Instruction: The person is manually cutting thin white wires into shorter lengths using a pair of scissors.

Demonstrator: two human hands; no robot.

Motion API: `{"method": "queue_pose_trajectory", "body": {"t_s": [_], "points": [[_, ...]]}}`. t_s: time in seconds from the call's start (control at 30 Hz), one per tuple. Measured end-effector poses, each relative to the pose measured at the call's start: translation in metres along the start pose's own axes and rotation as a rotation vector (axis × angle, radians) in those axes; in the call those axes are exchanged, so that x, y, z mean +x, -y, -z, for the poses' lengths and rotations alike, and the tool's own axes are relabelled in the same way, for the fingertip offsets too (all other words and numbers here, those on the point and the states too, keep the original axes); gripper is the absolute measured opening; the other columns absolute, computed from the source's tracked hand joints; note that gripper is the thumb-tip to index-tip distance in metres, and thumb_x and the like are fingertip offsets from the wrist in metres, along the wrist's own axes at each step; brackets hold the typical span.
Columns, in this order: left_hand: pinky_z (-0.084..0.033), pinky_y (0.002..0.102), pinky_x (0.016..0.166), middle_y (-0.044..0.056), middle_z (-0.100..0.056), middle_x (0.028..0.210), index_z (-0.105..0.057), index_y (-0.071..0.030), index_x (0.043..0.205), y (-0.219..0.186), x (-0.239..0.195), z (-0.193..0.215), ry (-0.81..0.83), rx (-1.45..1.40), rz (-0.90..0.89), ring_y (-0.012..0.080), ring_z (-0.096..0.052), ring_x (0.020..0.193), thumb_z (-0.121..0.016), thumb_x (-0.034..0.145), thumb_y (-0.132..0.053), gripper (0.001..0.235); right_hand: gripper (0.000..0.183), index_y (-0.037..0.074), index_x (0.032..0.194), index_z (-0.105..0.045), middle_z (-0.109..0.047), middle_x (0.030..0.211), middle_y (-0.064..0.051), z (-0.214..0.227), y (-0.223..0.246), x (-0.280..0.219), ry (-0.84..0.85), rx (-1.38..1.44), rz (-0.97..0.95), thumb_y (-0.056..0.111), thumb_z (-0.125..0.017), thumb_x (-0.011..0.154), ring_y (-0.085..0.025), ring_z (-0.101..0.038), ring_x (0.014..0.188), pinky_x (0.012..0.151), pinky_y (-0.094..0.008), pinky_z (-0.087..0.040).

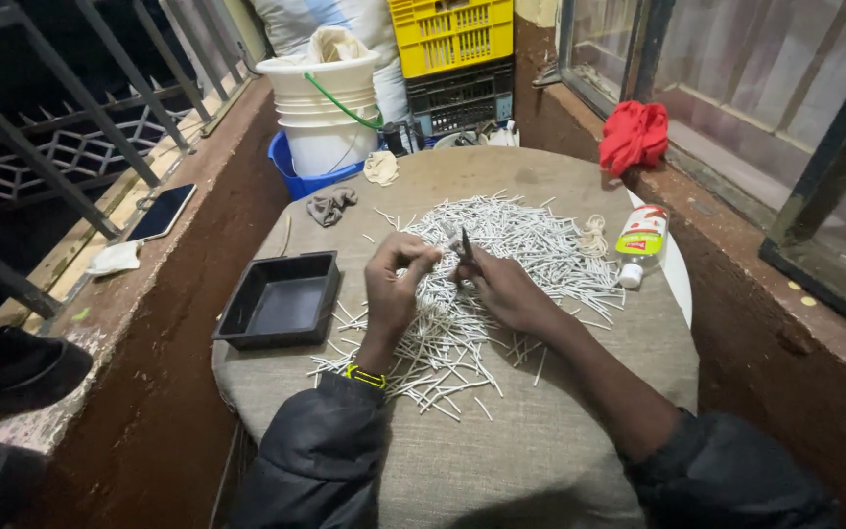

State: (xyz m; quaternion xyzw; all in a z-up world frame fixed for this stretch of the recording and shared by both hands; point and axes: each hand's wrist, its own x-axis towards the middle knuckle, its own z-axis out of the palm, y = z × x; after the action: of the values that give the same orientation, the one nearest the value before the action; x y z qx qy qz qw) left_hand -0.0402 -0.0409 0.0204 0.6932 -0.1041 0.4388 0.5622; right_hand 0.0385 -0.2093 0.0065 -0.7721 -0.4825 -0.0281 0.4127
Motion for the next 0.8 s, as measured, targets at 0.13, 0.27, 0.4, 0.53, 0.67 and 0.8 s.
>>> {"method": "queue_pose_trajectory", "body": {"t_s": [0.13, 0.27, 0.4, 0.53, 0.67, 0.8], "points": [[-0.053, 0.028, 0.071, 0.007, -0.066, 0.088, -0.071, -0.002, 0.091, 0.008, -0.001, 0.004, -0.003, -0.083, 0.087, 0.0125, -0.063, 0.072, -0.083, 0.088, -0.009, 0.014, 0.027, 0.004, 0.120, -0.052, -0.072, 0.099, -0.020, 0.006, -0.003, 0.000, -0.025, -0.084, 0.019, -0.003, -0.052, 0.094, -0.046, -0.070, 0.099, 0.082, -0.056, -0.055], [-0.056, 0.029, 0.070, 0.009, -0.069, 0.087, -0.074, -0.001, 0.092, -0.003, 0.000, 0.003, -0.012, -0.062, 0.102, 0.0147, -0.066, 0.069, -0.084, 0.087, -0.007, 0.013, 0.022, 0.005, 0.118, -0.057, -0.067, 0.093, -0.019, 0.010, 0.001, -0.003, -0.118, -0.142, 0.059, 0.001, -0.053, 0.097, -0.045, -0.070, 0.093, 0.076, -0.054, -0.057], [-0.052, 0.030, 0.067, 0.005, -0.072, 0.080, -0.080, -0.013, 0.089, -0.010, 0.001, 0.010, 0.034, 0.388, -0.098, 0.0184, -0.068, 0.069, -0.084, 0.089, -0.016, 0.005, 0.012, 0.004, 0.101, -0.061, -0.068, 0.079, -0.021, 0.008, 0.001, -0.001, -0.120, -0.261, -0.068, 0.006, -0.050, 0.097, -0.045, -0.072, 0.079, 0.066, -0.054, -0.057], [-0.052, 0.036, 0.077, 0.005, -0.069, 0.078, -0.079, -0.015, 0.088, 0.004, 0.000, 0.013, 0.111, 0.654, -0.186, 0.0259, -0.065, 0.076, -0.076, 0.096, -0.028, 0.015, 0.017, 0.005, 0.101, -0.062, -0.067, 0.077, -0.018, 0.004, 0.012, -0.006, -0.117, -0.308, -0.124, 0.006, -0.046, 0.096, -0.043, -0.073, 0.074, 0.062, -0.052, -0.057], [-0.048, 0.035, 0.081, 0.003, -0.065, 0.073, -0.076, -0.016, 0.082, 0.006, -0.002, 0.007, 0.146, 0.759, -0.045, 0.0236, -0.059, 0.075, -0.064, 0.102, -0.032, 0.028, 0.022, 0.011, 0.111, -0.061, -0.063, 0.080, -0.015, -0.003, 0.000, 0.000, -0.170, -0.474, -0.082, 0.007, -0.044, 0.096, -0.042, -0.072, 0.073, 0.061, -0.053, -0.058], [-0.049, 0.048, 0.081, 0.009, -0.062, 0.068, -0.069, -0.015, 0.069, -0.003, -0.006, 0.002, 0.130, 0.842, -0.018, 0.0366, -0.061, 0.076, -0.063, 0.099, -0.030, 0.034, 0.024, 0.012, 0.112, -0.061, -0.058, 0.079, -0.011, 0.003, 0.016, -0.002, -0.213, -0.639, -0.056, 0.004, -0.045, 0.095, -0.037, -0.071, 0.078, 0.069, -0.053, -0.059]]}}
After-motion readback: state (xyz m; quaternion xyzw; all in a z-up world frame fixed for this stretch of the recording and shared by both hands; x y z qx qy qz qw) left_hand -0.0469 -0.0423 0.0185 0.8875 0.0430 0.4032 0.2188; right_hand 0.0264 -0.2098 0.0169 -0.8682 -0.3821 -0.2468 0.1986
